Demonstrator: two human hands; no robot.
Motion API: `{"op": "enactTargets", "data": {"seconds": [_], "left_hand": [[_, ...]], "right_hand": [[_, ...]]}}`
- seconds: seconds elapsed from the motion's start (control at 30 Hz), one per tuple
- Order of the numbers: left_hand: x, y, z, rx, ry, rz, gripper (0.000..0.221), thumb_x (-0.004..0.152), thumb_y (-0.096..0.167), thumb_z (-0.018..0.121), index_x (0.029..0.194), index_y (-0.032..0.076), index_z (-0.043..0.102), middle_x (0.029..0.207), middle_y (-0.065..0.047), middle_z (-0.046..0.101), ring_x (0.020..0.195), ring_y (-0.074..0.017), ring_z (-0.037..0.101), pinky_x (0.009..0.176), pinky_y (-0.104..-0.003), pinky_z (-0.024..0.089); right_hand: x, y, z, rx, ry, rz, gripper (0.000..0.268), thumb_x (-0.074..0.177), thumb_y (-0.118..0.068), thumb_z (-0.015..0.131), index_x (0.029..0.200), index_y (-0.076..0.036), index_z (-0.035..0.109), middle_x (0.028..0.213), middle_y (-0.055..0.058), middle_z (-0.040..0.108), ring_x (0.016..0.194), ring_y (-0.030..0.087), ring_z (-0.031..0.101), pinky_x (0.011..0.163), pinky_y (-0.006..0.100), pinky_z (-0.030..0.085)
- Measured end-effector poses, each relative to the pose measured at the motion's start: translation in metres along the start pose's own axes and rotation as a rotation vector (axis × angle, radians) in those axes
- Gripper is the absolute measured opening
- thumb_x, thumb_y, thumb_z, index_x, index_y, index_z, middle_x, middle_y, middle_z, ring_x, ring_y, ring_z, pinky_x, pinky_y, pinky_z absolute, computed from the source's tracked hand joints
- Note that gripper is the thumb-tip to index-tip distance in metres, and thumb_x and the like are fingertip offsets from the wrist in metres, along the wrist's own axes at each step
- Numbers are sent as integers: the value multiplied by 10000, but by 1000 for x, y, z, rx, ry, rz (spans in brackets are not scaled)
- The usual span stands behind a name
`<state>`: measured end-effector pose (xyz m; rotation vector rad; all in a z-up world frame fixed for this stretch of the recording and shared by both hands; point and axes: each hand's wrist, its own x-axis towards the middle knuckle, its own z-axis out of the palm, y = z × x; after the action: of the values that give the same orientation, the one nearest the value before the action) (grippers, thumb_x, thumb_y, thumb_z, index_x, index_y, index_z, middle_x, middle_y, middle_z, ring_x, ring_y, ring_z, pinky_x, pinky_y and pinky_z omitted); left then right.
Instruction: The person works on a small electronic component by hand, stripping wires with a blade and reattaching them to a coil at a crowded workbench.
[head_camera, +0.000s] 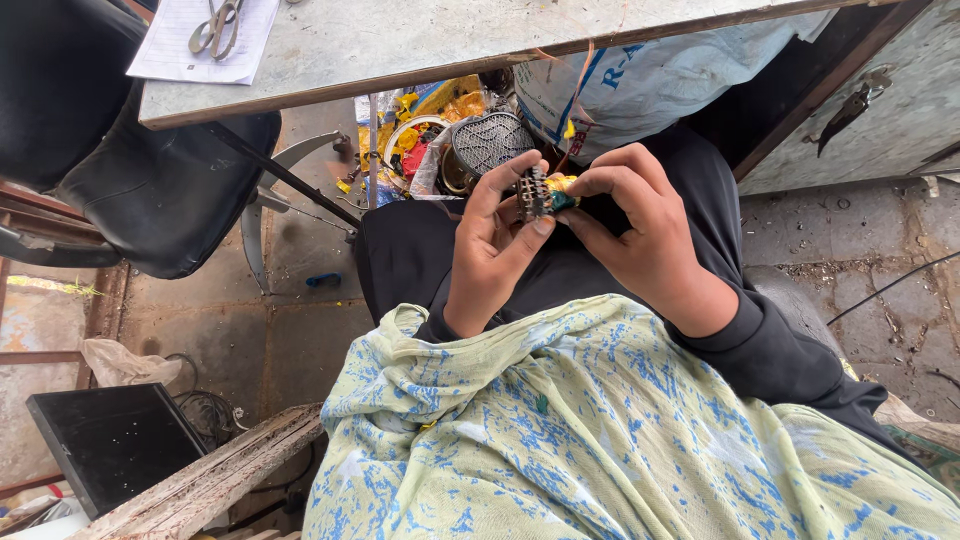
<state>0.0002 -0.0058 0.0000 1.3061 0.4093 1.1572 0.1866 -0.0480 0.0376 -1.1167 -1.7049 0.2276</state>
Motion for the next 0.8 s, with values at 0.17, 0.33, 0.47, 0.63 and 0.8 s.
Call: {"op": "enactTargets", "data": {"seconds": [0.17,0.33,0.47,0.63,0.8], "left_hand": [[2,2,4,145,-40,114,538,1024,-67,687,1520,1,491,1484,-43,448,1303,-130,594,1101,-267,541],[2,2,8,160,-29,146,520,1040,-52,675,1518,-3,474,1508,-51,440,1333,-138,584,1166,-284,533],[1,-4,4,88,8,123,520,1042,0,690,1512,0,468,1450,-81,515,1315,-159,620,1114,-280,542],[3,-12,-11,-143,119,133,561,1037,-4,719,1538,1,468,1374,-115,604,1220,-160,620,1099,-319,537],[14,-10,-23,-301,299,204,560,1037,80,699,1535,17,452,1450,-87,578,1292,-192,620,1103,-393,570]], "right_hand": [[-1,9,-1,18,-71,64,288,838,60,804,1051,11,616,1048,103,576,931,218,660,812,311,554],[-2,14,0,135,-106,100,247,861,84,766,1027,10,598,1060,91,577,908,179,655,810,292,565],[1,5,-2,101,-94,79,240,840,99,780,995,4,623,1022,97,590,874,182,633,761,284,523],[-7,-22,-30,177,-30,-118,322,897,75,772,1163,-17,616,1141,111,624,1032,276,648,894,350,529],[-57,-20,-111,270,-301,-681,318,863,-152,814,1122,-62,653,1110,132,686,1050,336,709,958,499,580]]}}
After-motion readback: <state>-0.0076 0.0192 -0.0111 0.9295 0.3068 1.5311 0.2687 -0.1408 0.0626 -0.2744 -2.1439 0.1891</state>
